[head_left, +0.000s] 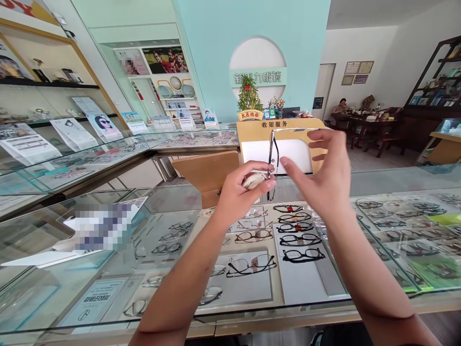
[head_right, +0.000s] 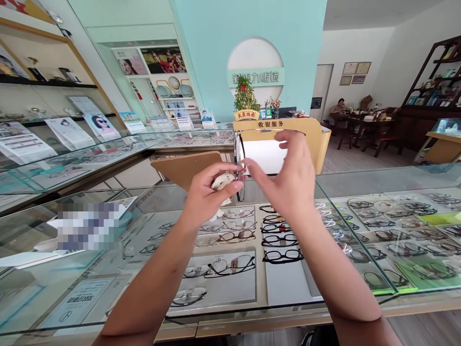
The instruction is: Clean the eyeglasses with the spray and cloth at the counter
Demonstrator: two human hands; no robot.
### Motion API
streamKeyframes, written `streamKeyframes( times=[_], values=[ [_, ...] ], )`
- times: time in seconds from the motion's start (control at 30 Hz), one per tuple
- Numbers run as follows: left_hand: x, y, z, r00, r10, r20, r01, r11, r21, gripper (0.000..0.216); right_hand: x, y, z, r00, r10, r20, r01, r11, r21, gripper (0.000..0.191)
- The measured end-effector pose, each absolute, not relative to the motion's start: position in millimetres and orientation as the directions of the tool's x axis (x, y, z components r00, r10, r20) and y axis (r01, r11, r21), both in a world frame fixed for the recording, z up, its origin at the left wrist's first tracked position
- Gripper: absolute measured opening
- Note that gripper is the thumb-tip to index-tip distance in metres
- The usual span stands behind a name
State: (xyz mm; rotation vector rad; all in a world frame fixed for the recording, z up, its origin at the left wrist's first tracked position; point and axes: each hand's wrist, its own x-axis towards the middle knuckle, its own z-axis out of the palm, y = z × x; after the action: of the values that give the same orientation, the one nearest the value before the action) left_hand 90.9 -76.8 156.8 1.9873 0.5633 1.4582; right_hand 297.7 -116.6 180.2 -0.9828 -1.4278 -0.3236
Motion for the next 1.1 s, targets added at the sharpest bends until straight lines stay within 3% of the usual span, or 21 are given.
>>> streamKeyframes(
  times=[0.17,0.5,0.7,0.83,0.9,1.0,1.1],
  values=[
    [90.9,-76.5,158.2,0.289,0.667,0.686,0.016,-0.720,0.694,0.036,281.4,-112.6,173.7,0.116,0.369,0.922,0.776,0.545,-0.316,0.043],
    [90.0,-71.2,157.2,0.188,0.693,0.696,-0.025,-0.705,0.709,0.032,297.0,-111.8,178.4,0.000,0.404,0.915,0.859,0.468,-0.207,0.050],
    [86.0,-65.4,156.9,0.046,0.666,0.745,-0.028,-0.744,0.667,0.032,299.4,-105.9,173.1,-0.024,0.537,0.843,0.879,0.412,-0.238,0.048],
    [88.4,-66.6,155.7,0.050,0.669,0.742,-0.018,-0.742,0.670,0.034,299.0,-105.8,171.5,-0.072,0.651,0.756,0.868,0.414,-0.274,0.052],
    [90.0,-69.0,156.2,0.086,0.668,0.739,-0.017,-0.741,0.672,0.036,296.0,-108.0,173.2,-0.118,0.657,0.744,0.794,0.513,-0.327,0.044],
    [91.2,-72.8,158.8,0.132,0.607,0.783,0.011,-0.791,0.611,0.035,287.5,-111.5,176.2,-0.205,0.626,0.752,0.506,0.726,-0.466,0.028],
    [91.1,-75.4,161.3,0.166,0.556,0.815,0.029,-0.828,0.559,0.038,276.7,-112.6,175.2,-0.187,0.617,0.764,0.296,0.777,-0.555,0.020]
  ],
)
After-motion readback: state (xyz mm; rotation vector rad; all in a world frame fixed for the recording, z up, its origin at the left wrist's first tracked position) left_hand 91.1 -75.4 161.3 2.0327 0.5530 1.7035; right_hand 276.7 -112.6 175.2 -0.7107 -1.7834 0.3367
